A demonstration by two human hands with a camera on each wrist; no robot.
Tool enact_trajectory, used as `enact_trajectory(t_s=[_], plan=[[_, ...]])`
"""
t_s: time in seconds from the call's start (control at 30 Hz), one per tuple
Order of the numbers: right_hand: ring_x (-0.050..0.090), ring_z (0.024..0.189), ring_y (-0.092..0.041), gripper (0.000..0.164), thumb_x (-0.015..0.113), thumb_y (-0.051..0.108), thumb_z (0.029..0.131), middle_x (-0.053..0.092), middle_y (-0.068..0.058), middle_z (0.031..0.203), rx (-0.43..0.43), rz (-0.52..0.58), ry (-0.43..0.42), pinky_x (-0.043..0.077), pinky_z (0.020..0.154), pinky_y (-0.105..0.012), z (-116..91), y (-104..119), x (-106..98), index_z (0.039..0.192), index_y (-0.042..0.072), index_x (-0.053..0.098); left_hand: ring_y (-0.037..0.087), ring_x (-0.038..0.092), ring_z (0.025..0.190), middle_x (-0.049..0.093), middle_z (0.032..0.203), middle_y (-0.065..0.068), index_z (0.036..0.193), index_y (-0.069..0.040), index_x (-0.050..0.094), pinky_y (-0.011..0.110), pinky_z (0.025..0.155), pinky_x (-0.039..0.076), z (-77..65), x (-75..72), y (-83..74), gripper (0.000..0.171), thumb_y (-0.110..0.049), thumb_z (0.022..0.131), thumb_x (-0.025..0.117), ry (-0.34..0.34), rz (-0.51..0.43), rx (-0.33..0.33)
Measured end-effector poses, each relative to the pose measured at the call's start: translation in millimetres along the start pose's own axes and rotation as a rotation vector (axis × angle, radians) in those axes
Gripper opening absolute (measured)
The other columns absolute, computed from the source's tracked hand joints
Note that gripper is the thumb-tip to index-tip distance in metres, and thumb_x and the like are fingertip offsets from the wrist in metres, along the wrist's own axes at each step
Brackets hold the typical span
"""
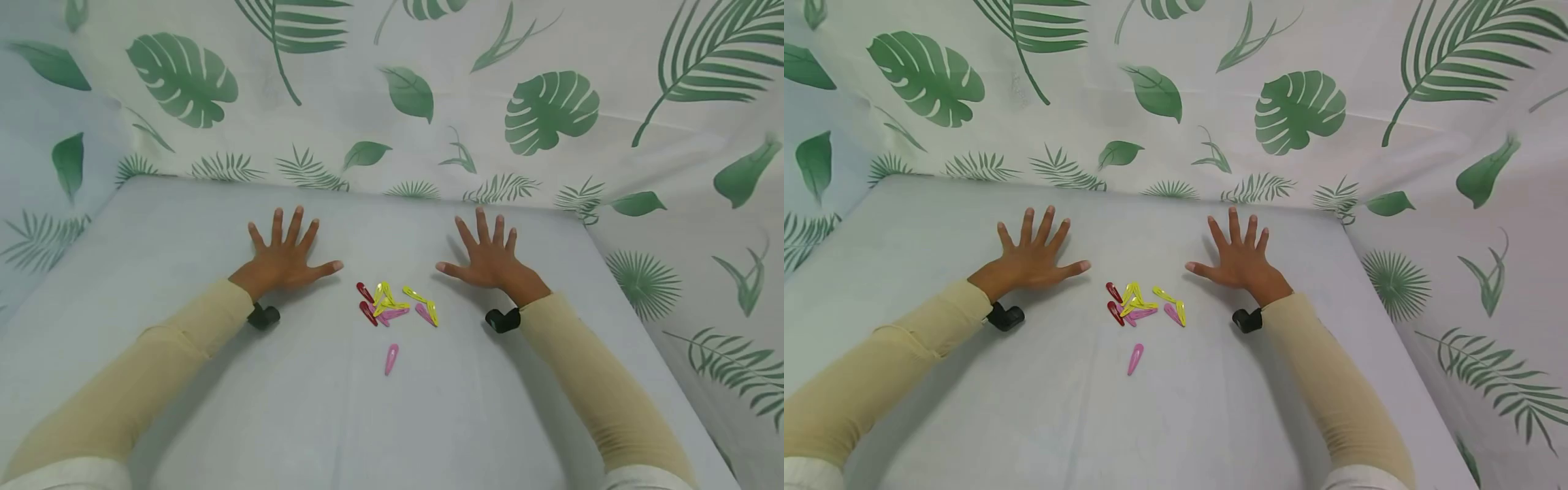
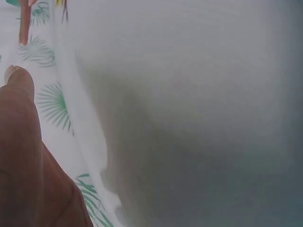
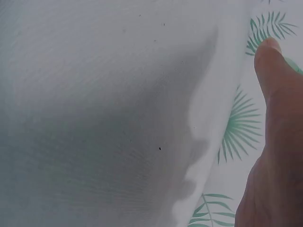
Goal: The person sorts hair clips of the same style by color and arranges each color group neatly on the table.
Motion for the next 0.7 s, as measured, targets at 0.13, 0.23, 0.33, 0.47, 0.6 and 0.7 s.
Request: enact_trajectory(t_s=[0.13,0.23,0.33,0.47,0.6,0.7], plan=[[-0.02,0.136,-0.053,0.11,0.048,0.078,0.081,-0.024,-0.02,0.156,-0.02,0.027,-0.006,-0.008,0.104,-0.07,0,-1,0,0.157,0.017,-0.003,0.042,-0.027,0.139,-0.021,0.158,0.016,0.158,-0.017,0.001,0.072,0.094,-0.021,-1.0,-6.2,-9.3,0.116,-0.093,0.073,0.024,-0.005,-0.019,0.015],[-0.015,0.139,-0.052,0.11,0.054,0.073,0.081,-0.015,-0.022,0.158,-0.059,0.08,-0.026,0.001,0.107,-0.068,1,1,-1,0.157,0.016,-0.002,0.045,-0.014,0.142,-0.008,0.159,0.021,0.158,-0.013,0.01,0.072,0.101,-0.012,-1.1,-10.4,-18.7,0.116,-0.091,0.074,0.031,-0.029,-0.049,0.041],[-0.003,0.142,-0.049,0.107,0.059,0.069,0.082,0.001,-0.022,0.159,-0.095,0.135,-0.054,0.012,0.108,-0.065,2,3,-3,0.158,0.017,0.005,0.047,0.009,0.142,0.015,0.156,0.025,0.154,-0.009,0.027,0.07,0.105,0.001,-2.7,-18.1,-29.5,0.112,-0.088,0.075,0.041,-0.08,-0.093,0.08],[0.018,0.142,-0.041,0.096,0.067,0.06,0.083,0.023,-0.02,0.156,-0.123,0.213,-0.085,0.025,0.107,-0.06,0,9,-6,0.155,0.015,0.022,0.041,0.035,0.132,0.043,0.144,0.02,0.142,-0.007,0.048,0.062,0.107,0.023,-4.3,-25.8,-43.1,0.093,-0.076,0.081,0.053,-0.135,-0.174,0.154],[0.036,0.134,-0.037,0.086,0.072,0.05,0.085,0.039,-0.018,0.147,-0.159,0.287,-0.111,0.034,0.104,-0.056,-3,18,-10,0.151,0.011,0.034,0.032,0.045,0.127,0.053,0.135,0.016,0.133,-0.003,0.057,0.049,0.104,0.036,-5.8,-23.7,-59.8,0.063,-0.049,0.091,0.063,-0.096,-0.381,0.278],[0.048,0.123,-0.034,0.073,0.072,0.04,0.088,0.051,-0.017,0.137,-0.184,0.386,-0.133,0.041,0.099,-0.052,-6,22,-13,0.146,0.007,0.042,0.028,0.05,0.12,0.058,0.129,0.012,0.129,-0.002,0.06,0.043,0.1,0.042,-8.1,-22.8,-69.9,0.047,-0.032,0.093,0.067,-0.075,-0.505,0.336]])
Point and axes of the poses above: each hand's wrist, its own z-axis towards the middle knuckle, its own x-axis out of the palm, y = z × x, the point moved 10 cm from there along z, towards the middle knuckle
